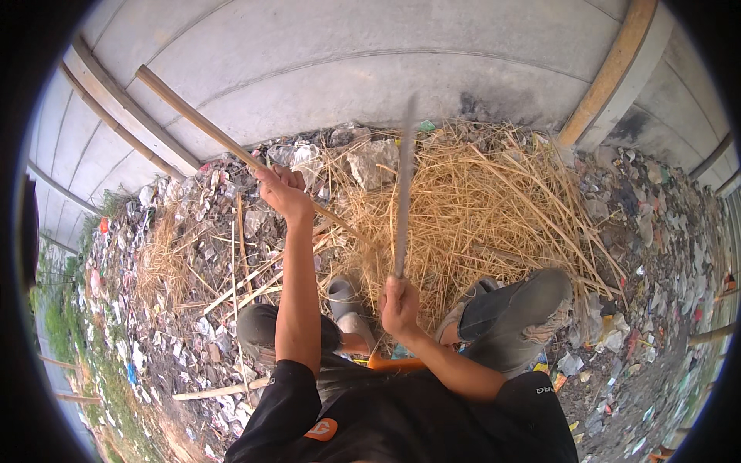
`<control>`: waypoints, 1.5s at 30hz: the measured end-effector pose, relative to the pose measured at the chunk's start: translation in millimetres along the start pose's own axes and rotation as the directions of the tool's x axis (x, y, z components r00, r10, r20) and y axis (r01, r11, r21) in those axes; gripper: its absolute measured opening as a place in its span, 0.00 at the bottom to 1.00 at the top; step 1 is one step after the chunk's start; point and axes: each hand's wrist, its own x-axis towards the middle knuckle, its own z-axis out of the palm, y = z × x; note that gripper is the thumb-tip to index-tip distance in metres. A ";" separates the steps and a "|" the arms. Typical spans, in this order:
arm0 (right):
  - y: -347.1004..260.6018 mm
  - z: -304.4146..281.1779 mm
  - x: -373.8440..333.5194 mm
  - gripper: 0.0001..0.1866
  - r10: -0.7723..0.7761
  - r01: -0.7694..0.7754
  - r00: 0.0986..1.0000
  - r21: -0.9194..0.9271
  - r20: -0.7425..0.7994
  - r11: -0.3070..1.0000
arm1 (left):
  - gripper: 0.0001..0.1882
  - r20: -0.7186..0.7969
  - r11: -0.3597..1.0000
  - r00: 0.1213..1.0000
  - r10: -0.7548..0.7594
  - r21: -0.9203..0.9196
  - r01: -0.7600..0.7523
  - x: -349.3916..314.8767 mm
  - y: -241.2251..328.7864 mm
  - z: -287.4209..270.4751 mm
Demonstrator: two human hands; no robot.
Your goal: The person sits on the ground and uses a large knife to split a long bamboo pole into thin strips. They hold the pole with one hand and strike it with the knife to separate the fibers. Later, they use a small utility knife to further refine the strips.
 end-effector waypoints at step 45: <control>14.0 -27.7 57.1 0.26 0.464 -0.404 0.885 -0.439 0.035 0.803 | 0.38 0.389 0.904 0.867 -0.313 -0.159 0.398 13.9 26.8 -67.1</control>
